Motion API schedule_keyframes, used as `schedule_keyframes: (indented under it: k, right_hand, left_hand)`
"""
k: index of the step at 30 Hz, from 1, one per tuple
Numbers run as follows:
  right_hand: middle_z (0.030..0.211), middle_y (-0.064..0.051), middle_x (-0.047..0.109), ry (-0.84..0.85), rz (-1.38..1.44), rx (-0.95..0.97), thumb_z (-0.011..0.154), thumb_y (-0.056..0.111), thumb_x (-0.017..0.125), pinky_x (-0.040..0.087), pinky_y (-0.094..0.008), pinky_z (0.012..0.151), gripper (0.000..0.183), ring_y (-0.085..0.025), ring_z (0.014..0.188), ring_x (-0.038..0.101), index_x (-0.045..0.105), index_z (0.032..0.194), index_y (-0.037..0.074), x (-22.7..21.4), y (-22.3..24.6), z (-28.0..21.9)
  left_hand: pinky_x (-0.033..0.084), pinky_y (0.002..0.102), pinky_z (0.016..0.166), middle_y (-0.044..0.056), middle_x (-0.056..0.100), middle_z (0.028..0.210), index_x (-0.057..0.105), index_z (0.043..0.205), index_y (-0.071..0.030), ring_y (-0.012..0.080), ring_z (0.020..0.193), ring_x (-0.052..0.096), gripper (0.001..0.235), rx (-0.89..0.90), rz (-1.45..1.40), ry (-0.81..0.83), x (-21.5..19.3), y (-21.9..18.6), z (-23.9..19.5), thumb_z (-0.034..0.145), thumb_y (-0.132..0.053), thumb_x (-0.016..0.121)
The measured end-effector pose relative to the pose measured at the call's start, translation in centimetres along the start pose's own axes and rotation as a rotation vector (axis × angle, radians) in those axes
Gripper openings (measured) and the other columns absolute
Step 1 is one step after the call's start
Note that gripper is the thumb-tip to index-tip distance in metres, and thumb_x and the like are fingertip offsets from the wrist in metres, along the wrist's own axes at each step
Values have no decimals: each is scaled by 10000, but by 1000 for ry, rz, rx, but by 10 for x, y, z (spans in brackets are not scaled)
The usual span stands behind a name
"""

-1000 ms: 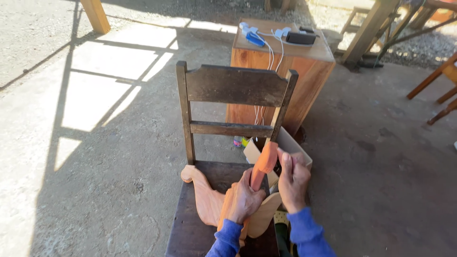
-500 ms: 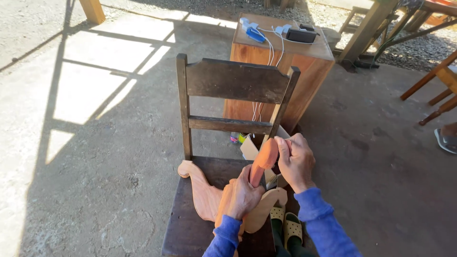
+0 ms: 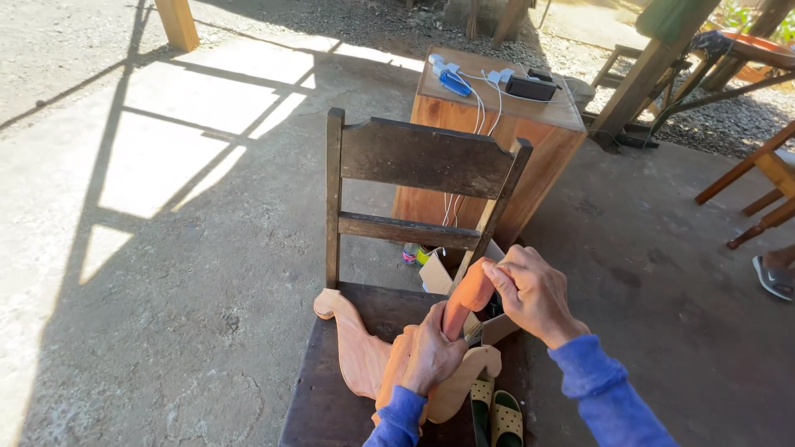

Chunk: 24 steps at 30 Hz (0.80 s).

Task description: The person sands a wooden chair leg using a piece of sandpaper. They hold the leg with one hand and rub the sandpaper along the surface with the other, rotating the leg to sand different sides.

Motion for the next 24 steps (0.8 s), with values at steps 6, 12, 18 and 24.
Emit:
schedule_keyframes:
  k: [6,12,18,24]
  right_hand:
    - [754,-38,575,24,-120,-44,954,214,692,491,-394,612,243,-233,733,598,718,755,77,-4,12,0]
    - [764,-37,583,-21,-53,10,955,218,681,496,-395,617,241,-233,752,612,704,772,63,3,5,-5]
    - [779,-38,585,-83,11,99,973,220,668,500,-396,624,252,-221,750,621,700,782,58,1,12,-16]
    - [776,-54,573,-37,-114,77,982,226,676,497,-396,626,288,-239,763,616,686,753,53,9,3,-8]
  left_hand:
    - [568,422,855,136,765,1022,615,1286,-184,326,986,743,587,93,-188,2,30,24,7,705,-246,672]
    - [544,400,893,149,755,1061,587,1345,-198,320,1036,719,658,-49,-44,64,2,-5,-3,701,-227,718]
    - [547,370,911,169,741,1085,579,1306,-71,301,1039,722,628,127,-289,-15,39,29,17,690,-129,685]
    - [543,368,902,167,739,1094,593,1300,-79,305,1047,723,636,93,-271,20,46,33,13,673,-128,690]
Point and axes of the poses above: each hand's wrist, its own z-axis towards the middle knuckle, its own x-axis out of the palm, y = z × x, the point moved 2 cm from there along z, towards the middle knuckle
